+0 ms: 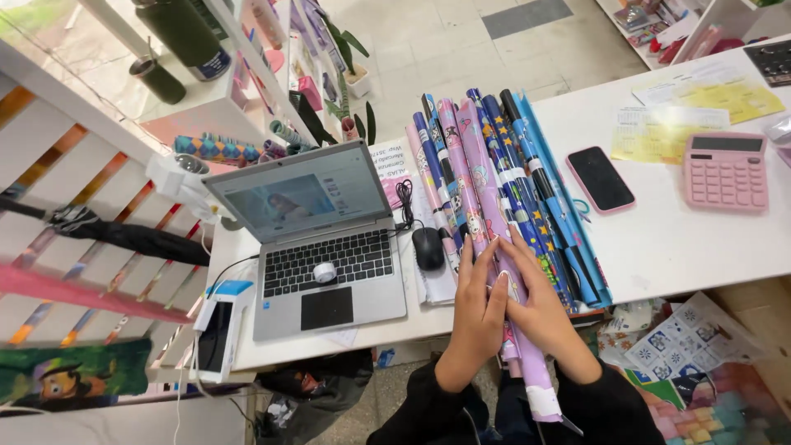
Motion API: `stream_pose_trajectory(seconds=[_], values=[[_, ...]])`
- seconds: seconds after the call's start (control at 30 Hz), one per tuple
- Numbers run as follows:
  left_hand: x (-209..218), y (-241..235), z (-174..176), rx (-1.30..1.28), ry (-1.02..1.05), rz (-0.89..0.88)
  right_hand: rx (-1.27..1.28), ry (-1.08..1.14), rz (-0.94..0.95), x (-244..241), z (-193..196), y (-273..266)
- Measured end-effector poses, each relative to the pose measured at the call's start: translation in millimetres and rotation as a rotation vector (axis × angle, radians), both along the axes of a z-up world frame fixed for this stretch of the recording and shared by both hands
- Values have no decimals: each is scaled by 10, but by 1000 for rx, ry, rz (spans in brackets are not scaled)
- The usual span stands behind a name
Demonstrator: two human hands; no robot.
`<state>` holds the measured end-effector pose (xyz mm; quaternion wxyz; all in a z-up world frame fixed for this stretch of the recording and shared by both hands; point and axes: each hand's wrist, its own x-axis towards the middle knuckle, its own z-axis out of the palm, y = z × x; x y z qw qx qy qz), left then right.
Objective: Picking up, carrying, and reorganizing rolls of wrapping paper on shelves and a counter
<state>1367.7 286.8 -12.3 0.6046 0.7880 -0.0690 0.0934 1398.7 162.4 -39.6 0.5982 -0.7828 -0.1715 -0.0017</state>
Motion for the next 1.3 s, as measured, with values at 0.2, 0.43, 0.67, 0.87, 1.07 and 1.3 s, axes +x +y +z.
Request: stream_pose_trajectory(seconds=[0.2, 0.43, 0.67, 0.87, 1.07, 1.3], values=[[498, 33, -185, 30, 77, 3, -31, 119, -41, 484, -126, 23], [836, 35, -439, 100, 49, -3, -183, 52, -8, 883, -401, -5], [967, 17, -661, 458, 54, 122, -381, -37, 81, 1064, -689, -50], [976, -5, -477, 547, 118, 152, -424, -96, 95, 1093, -571, -46], [918, -48, -460, 564, 125, 151, -443, -202, 145, 1089, -502, -51], [783, -100, -525, 709, 104, 318, -554, -327, 271, 1041, -342, -57]])
